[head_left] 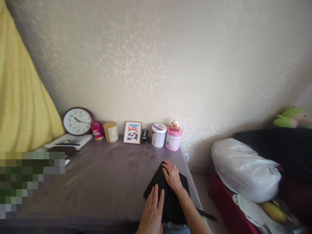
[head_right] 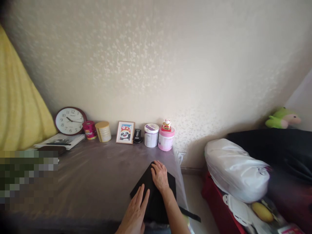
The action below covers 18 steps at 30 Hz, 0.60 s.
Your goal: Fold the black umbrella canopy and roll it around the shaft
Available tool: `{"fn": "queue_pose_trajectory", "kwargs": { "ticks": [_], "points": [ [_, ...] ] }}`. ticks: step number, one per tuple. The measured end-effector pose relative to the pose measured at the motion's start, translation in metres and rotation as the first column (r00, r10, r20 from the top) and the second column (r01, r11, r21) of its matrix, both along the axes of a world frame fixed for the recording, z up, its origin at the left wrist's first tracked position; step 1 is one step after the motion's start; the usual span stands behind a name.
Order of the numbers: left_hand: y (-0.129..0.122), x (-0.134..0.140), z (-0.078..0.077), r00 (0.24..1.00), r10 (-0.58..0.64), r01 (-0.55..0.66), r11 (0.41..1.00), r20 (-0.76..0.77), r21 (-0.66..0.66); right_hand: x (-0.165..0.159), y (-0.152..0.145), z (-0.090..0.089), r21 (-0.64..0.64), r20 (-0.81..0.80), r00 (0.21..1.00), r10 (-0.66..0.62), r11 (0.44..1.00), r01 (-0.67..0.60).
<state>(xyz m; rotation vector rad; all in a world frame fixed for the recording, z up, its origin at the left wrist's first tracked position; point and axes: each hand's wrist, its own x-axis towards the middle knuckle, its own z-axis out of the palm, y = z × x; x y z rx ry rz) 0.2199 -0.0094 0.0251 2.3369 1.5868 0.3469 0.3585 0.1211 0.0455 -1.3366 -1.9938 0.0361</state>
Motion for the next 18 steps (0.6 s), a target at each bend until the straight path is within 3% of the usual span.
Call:
{"fn": "queue_pose_trajectory", "kwargs": {
  "ticks": [4, 8, 11, 13, 18],
  "points": [
    [0.000, 0.004, 0.006, 0.996, 0.037, -0.043, 0.996, -0.081, -0.076, 0.002, 0.007, 0.006, 0.012, -0.054, 0.994, -0.090, 0.996, 0.091],
    [0.004, 0.006, -0.012, 0.998, 0.051, -0.052, 0.998, -0.038, -0.028, -0.006, -0.023, 0.011, -0.008, -0.040, 0.978, 0.206, 0.978, -0.207],
    [0.005, 0.005, -0.020, 0.999, 0.054, -0.054, 0.998, 0.002, -0.026, -0.013, -0.033, 0.009, -0.093, 0.007, 0.958, 0.285, 0.954, -0.283],
    [0.004, 0.005, -0.015, 0.998, 0.069, -0.069, 0.995, 0.005, -0.069, -0.014, -0.025, 0.007, -0.119, 0.022, 0.970, 0.243, 0.964, -0.238],
    [0.002, 0.005, 0.017, 0.995, 0.096, -0.098, 0.981, -0.017, -0.165, -0.009, 0.021, 0.002, -0.144, 0.050, 0.993, 0.104, 0.985, -0.096]
  ]
}}
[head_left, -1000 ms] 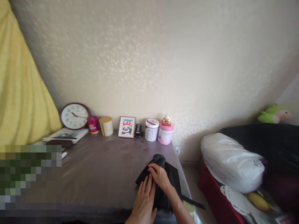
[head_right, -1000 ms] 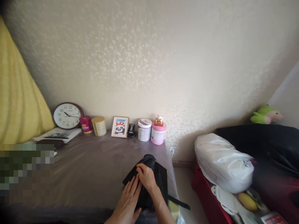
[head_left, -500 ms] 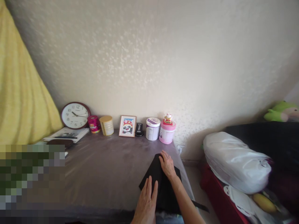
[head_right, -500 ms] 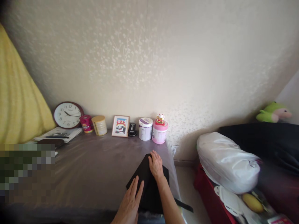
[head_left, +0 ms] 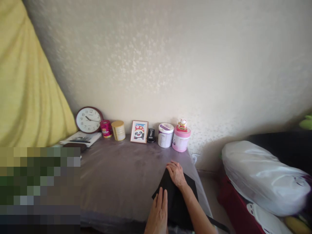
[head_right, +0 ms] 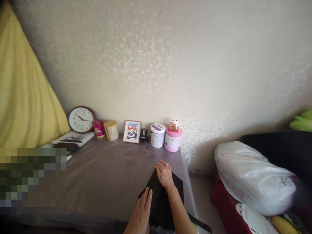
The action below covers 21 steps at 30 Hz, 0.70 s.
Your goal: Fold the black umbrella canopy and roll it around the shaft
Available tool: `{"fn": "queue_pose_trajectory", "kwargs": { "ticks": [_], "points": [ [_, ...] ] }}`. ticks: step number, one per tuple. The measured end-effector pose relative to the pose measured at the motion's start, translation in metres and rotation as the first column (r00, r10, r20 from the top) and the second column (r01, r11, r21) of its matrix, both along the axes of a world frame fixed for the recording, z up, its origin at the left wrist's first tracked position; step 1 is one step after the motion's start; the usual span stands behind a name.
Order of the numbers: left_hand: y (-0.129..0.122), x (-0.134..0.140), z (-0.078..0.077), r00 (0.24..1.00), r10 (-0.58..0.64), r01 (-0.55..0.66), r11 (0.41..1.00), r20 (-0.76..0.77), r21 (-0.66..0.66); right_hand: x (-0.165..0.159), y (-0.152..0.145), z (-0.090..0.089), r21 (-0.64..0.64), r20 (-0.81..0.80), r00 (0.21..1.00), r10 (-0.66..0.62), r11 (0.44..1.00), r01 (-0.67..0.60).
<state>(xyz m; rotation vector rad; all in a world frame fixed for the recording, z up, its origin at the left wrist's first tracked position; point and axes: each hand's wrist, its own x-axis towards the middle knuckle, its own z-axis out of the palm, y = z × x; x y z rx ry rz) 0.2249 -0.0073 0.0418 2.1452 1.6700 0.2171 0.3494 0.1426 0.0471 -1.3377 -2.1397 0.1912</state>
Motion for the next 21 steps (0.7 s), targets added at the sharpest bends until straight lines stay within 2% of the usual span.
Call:
{"fn": "queue_pose_trajectory", "kwargs": {
  "ticks": [3, 6, 9, 11, 13, 18, 21],
  "points": [
    [0.000, 0.001, 0.011, 1.000, 0.022, -0.021, 0.998, 0.011, -0.053, 0.010, 0.019, -0.004, -0.006, -0.042, 0.994, -0.103, 0.995, 0.103],
    [0.000, 0.002, 0.014, 0.998, 0.045, -0.042, 0.995, 0.038, -0.091, 0.033, 0.018, -0.011, 0.026, -0.167, 0.954, -0.249, 0.966, 0.257],
    [-0.001, 0.001, 0.014, 0.997, 0.038, -0.032, 0.995, 0.062, -0.090, 0.068, -0.005, -0.019, 0.049, -0.266, 0.908, -0.324, 0.936, 0.349],
    [-0.004, 0.000, 0.016, 0.996, 0.034, -0.028, 0.997, 0.078, -0.078, 0.090, -0.026, -0.024, -0.008, -0.291, 0.862, -0.415, 0.902, 0.431],
    [-0.007, -0.001, 0.018, 0.996, 0.040, -0.034, 0.996, 0.085, -0.078, 0.105, -0.048, -0.027, -0.117, -0.310, 0.805, -0.506, 0.861, 0.496],
    [-0.014, -0.003, 0.022, 0.995, 0.049, -0.045, 0.998, 0.090, -0.048, 0.105, -0.081, -0.025, -0.325, -0.267, 0.796, -0.543, 0.829, 0.456],
    [-0.016, -0.004, 0.018, 0.995, 0.058, -0.059, 0.998, 0.085, 0.006, 0.093, -0.092, -0.016, -0.288, -0.251, 0.811, -0.528, 0.841, 0.458]
  ]
}}
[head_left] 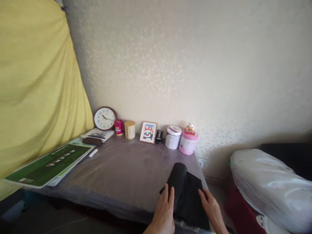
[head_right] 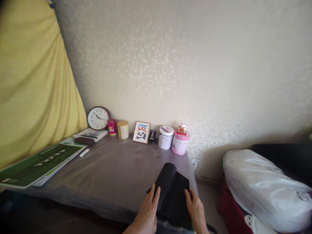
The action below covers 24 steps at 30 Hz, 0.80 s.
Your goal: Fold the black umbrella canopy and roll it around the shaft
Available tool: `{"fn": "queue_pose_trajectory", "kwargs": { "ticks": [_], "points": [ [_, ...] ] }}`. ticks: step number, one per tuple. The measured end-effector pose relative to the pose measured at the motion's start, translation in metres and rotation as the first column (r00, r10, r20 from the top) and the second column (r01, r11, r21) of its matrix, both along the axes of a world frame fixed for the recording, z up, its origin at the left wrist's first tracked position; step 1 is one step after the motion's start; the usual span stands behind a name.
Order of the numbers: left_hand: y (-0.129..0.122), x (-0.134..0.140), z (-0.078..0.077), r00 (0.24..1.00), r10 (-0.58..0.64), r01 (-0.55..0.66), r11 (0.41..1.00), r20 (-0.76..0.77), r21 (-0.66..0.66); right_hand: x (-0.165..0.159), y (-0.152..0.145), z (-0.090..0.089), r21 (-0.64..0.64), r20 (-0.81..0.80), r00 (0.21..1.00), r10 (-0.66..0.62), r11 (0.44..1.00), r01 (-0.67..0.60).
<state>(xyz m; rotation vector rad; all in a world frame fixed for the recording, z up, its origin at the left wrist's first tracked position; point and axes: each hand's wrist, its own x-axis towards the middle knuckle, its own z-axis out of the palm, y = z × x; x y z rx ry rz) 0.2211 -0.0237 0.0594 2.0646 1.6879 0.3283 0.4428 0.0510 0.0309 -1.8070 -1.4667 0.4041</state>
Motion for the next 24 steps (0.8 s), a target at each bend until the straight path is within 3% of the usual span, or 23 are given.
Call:
{"fn": "queue_pose_trajectory", "kwargs": {
  "ticks": [3, 6, 11, 14, 20, 24],
  "points": [
    [-0.001, -0.001, -0.007, 1.000, 0.002, -0.003, 0.998, 0.015, 0.056, -0.008, -0.008, 0.011, 0.102, 0.084, 0.996, 0.002, 0.995, -0.010],
    [-0.001, -0.002, -0.011, 0.999, 0.000, -0.004, 0.995, 0.039, 0.098, -0.011, -0.012, 0.018, 0.079, 0.103, 0.994, 0.027, 0.996, -0.035],
    [-0.003, -0.003, -0.008, 1.000, -0.007, 0.004, 0.996, 0.022, 0.094, -0.014, -0.009, 0.020, 0.015, -0.062, 0.997, 0.057, 0.998, -0.056],
    [-0.005, -0.002, -0.003, 1.000, 0.004, -0.004, 0.997, 0.002, 0.071, -0.023, -0.004, 0.030, 0.032, -0.176, 0.973, 0.148, 0.989, -0.145],
    [-0.005, 0.000, 0.001, 1.000, 0.012, -0.011, 0.998, -0.021, 0.057, -0.070, 0.011, 0.054, 0.075, -0.409, 0.868, 0.282, 0.958, -0.276],
    [-0.001, 0.000, -0.009, 0.999, 0.008, -0.005, 0.997, -0.035, 0.080, -0.096, 0.027, 0.049, 0.065, -0.428, 0.846, 0.318, 0.944, -0.323]
  ]
}}
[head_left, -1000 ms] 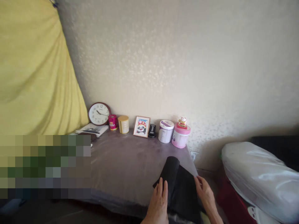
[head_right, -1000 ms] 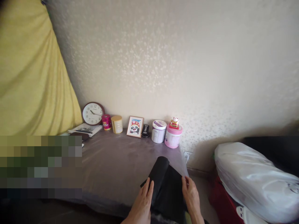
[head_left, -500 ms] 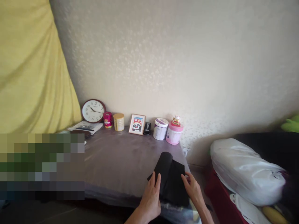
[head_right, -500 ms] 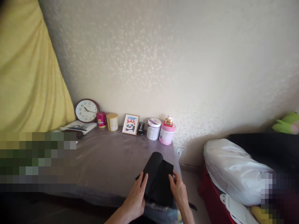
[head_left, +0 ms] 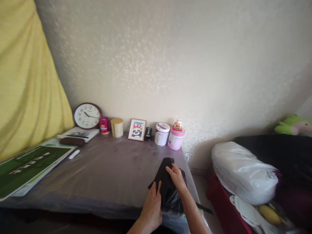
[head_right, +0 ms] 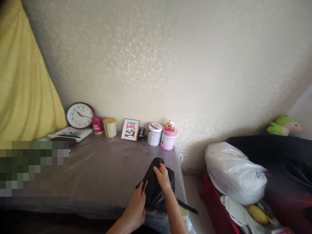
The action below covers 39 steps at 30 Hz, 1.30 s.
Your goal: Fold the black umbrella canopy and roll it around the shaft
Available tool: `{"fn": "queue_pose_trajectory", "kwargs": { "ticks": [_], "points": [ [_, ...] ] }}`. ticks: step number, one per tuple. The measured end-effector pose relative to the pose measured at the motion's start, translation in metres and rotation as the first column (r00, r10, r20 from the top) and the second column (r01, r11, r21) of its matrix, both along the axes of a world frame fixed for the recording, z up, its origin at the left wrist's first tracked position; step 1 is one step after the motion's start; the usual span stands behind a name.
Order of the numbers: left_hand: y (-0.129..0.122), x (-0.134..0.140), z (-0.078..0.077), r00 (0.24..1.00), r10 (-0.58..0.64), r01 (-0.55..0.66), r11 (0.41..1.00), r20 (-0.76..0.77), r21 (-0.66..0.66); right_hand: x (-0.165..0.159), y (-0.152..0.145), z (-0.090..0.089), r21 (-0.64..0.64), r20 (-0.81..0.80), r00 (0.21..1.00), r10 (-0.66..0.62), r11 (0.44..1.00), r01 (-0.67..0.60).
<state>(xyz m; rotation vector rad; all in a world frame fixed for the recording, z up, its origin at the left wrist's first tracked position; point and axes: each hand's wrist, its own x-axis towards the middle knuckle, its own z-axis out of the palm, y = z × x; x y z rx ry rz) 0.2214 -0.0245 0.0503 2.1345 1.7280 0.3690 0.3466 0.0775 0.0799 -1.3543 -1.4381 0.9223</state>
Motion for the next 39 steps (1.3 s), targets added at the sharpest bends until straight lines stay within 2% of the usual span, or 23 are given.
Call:
{"fn": "queue_pose_trajectory", "kwargs": {
  "ticks": [6, 10, 13, 17, 20, 23, 26, 32, 36, 39],
  "points": [
    [0.007, 0.001, -0.027, 0.998, -0.012, 0.007, 0.997, 0.056, 0.079, -0.011, 0.015, -0.024, 0.041, 0.135, 0.991, -0.023, 0.999, 0.017],
    [0.007, -0.004, -0.029, 0.998, 0.003, -0.010, 0.994, 0.063, 0.112, -0.015, 0.022, -0.030, 0.020, 0.262, 0.964, -0.054, 0.999, 0.051],
    [0.002, -0.012, -0.028, 1.000, -0.012, 0.010, 0.996, 0.023, 0.086, -0.018, 0.022, -0.027, -0.080, 0.298, 0.954, -0.029, 0.995, 0.055],
    [-0.007, -0.019, -0.025, 0.999, 0.040, -0.039, 0.989, 0.001, 0.142, -0.023, 0.016, -0.017, -0.170, 0.196, 0.972, 0.133, 0.980, -0.100],
    [-0.009, -0.017, -0.018, 1.000, 0.022, -0.022, 0.967, 0.006, 0.253, -0.026, 0.011, -0.010, -0.132, 0.220, 0.955, 0.199, 0.976, -0.173],
    [-0.003, -0.012, -0.010, 0.996, -0.086, 0.085, 0.947, -0.013, 0.308, -0.026, 0.008, -0.007, -0.008, 0.370, 0.913, 0.171, 0.983, -0.181],
    [0.003, -0.009, -0.005, 0.991, -0.133, 0.133, 0.937, -0.022, 0.323, -0.026, 0.005, -0.006, 0.066, 0.457, 0.877, 0.144, 0.978, -0.195],
    [0.005, -0.011, -0.008, 0.980, -0.194, 0.197, 0.939, -0.036, 0.282, -0.028, -0.002, -0.002, 0.044, 0.485, 0.854, 0.188, 0.970, -0.239],
    [0.006, -0.010, -0.014, 0.991, -0.120, 0.129, 0.968, -0.053, 0.214, -0.028, -0.005, 0.001, 0.035, 0.473, 0.853, 0.223, 0.962, -0.271],
    [0.008, -0.008, -0.020, 0.990, -0.105, 0.120, 0.977, -0.092, 0.177, -0.025, -0.009, 0.000, 0.052, 0.448, 0.855, 0.260, 0.948, -0.315]
  ]
}}
